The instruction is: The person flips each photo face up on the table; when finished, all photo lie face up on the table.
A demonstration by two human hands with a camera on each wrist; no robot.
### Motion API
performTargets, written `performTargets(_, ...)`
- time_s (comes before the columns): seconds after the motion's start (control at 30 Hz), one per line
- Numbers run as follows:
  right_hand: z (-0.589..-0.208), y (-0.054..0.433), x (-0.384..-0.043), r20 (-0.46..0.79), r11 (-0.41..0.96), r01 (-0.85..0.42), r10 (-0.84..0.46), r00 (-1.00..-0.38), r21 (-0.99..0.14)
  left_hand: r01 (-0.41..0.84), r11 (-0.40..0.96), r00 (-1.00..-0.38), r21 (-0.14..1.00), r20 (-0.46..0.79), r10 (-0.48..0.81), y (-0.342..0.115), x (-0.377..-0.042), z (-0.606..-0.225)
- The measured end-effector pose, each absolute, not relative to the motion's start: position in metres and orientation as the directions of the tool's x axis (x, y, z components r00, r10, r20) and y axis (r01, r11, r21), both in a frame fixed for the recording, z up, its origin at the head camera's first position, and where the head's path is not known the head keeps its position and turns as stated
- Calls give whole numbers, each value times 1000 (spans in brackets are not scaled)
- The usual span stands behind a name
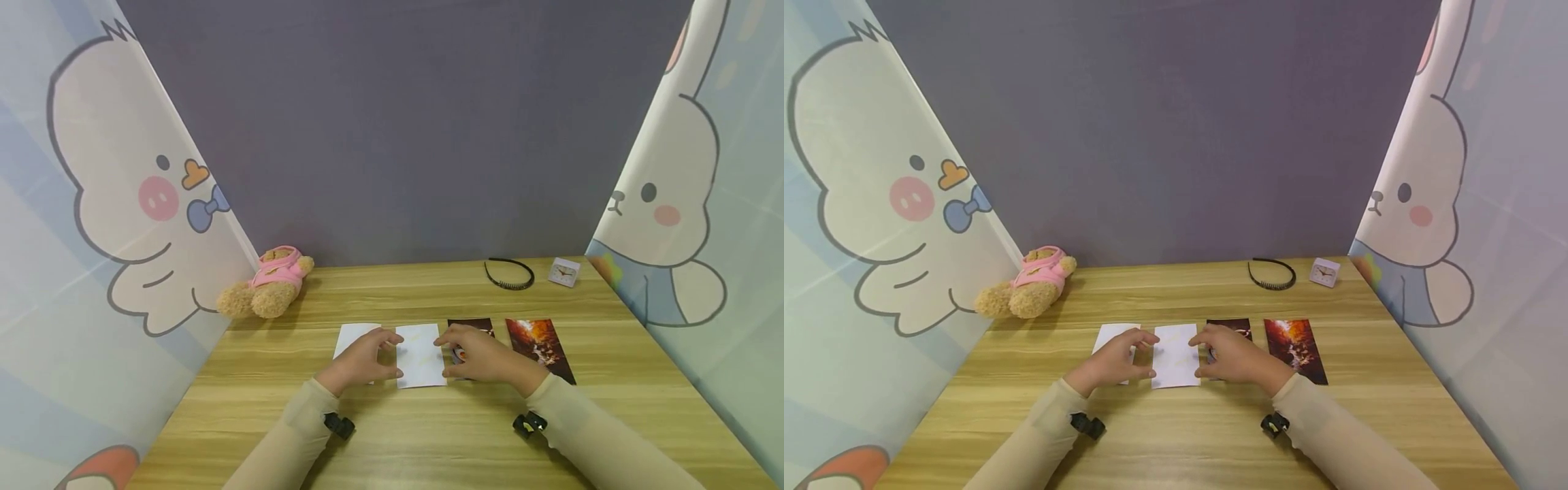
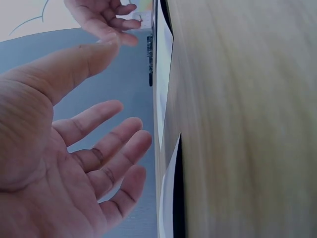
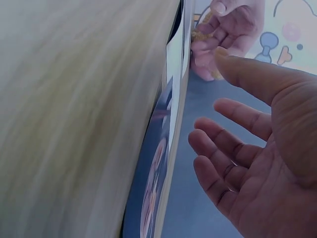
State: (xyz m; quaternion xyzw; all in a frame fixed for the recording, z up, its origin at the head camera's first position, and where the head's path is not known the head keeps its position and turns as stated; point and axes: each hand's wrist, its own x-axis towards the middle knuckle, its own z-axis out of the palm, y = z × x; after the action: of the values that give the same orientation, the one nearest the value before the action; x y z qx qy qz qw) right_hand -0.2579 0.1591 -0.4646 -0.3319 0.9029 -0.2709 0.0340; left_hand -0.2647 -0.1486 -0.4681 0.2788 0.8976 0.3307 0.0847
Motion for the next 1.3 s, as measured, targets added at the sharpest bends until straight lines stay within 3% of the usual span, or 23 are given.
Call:
performTargets(0.27, -466, 143, -261, 87, 654, -576, -621, -779, -491, 454, 612, -820, 648, 35, 571, -147, -262, -469)
performTargets(0.63, -467, 137, -259, 110, 696, -627, -634, -765, -350, 501, 662, -798, 557, 1, 603, -137, -259, -468)
performTargets(1.03, -472, 133, -261, 97, 703, -638, -645, -758, -314, 509, 704, -811, 495, 3, 584, -130, -257, -468)
performTargets(1.3, -473, 131, -260, 102, 687, -656, -663, -742, -312, 555, 690, -787, 464, 27, 616, -126, -257, -470)
